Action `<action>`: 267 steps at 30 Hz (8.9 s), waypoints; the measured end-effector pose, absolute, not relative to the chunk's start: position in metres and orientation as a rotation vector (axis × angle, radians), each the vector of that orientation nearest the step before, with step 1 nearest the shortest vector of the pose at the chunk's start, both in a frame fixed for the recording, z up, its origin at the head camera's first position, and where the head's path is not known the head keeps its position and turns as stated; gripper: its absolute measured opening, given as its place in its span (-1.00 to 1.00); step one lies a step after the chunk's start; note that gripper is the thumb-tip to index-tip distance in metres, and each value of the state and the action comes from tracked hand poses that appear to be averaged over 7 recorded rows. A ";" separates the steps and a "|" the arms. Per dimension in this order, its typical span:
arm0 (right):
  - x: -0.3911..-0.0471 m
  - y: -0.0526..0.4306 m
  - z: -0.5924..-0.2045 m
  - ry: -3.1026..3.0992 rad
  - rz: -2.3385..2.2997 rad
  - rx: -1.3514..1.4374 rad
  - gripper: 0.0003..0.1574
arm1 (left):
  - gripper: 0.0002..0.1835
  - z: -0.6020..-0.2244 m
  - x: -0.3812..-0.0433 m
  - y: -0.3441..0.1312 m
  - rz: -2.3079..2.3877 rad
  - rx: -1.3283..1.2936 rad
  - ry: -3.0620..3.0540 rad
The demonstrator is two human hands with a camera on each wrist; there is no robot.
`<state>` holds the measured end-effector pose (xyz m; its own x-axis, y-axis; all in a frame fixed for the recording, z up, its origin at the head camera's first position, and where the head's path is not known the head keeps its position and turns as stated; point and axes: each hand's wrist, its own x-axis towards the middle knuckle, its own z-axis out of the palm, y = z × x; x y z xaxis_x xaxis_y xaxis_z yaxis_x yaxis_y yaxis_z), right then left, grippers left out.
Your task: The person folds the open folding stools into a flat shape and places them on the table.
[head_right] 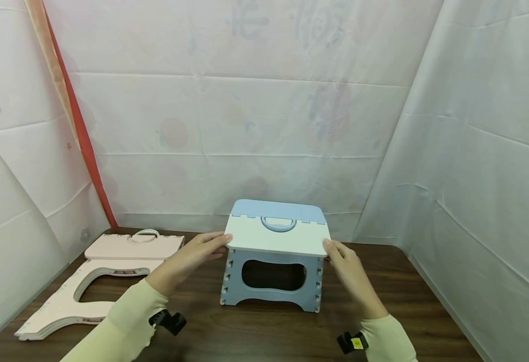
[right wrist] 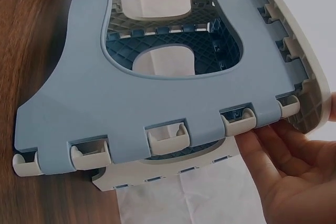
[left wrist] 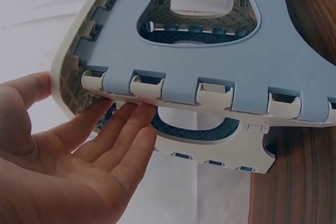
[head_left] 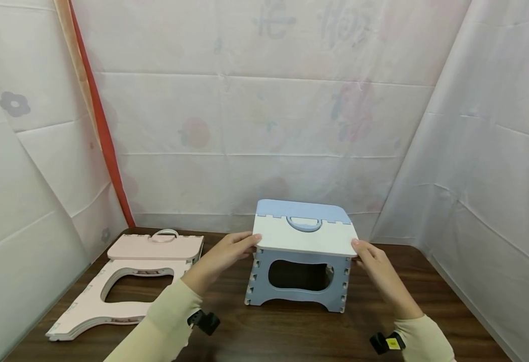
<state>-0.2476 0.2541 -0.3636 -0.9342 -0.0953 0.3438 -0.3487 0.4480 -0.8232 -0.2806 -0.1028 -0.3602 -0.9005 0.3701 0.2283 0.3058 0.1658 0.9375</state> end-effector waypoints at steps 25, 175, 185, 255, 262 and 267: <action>-0.257 0.229 -0.366 -2.423 1.503 0.454 -0.19 | -0.29 -0.362 -0.273 -0.132 1.878 0.657 2.386; -0.269 0.213 -0.442 -2.690 1.103 0.443 0.21 | -0.26 -0.434 -0.277 -0.153 1.261 0.682 2.893; -0.269 0.211 -0.445 -2.649 1.126 0.415 0.04 | -0.33 -0.436 -0.277 -0.153 1.297 0.709 2.890; -0.279 0.219 -0.450 -2.635 1.086 0.547 -0.02 | -0.42 -0.433 -0.283 -0.156 1.305 0.776 2.774; -0.282 0.220 -0.451 -2.634 1.101 0.569 -0.01 | -0.39 -0.433 -0.283 -0.156 1.308 0.751 2.772; -0.283 0.221 -0.451 -2.631 1.121 0.574 -0.03 | -0.44 -0.434 -0.283 -0.156 1.314 0.752 2.768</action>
<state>-0.2833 0.2211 -0.4511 -0.8985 -0.2651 0.3499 -0.4359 0.6318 -0.6409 -0.2833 -0.1556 -0.4338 -0.8862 0.4128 0.2103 0.4239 0.5397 0.7274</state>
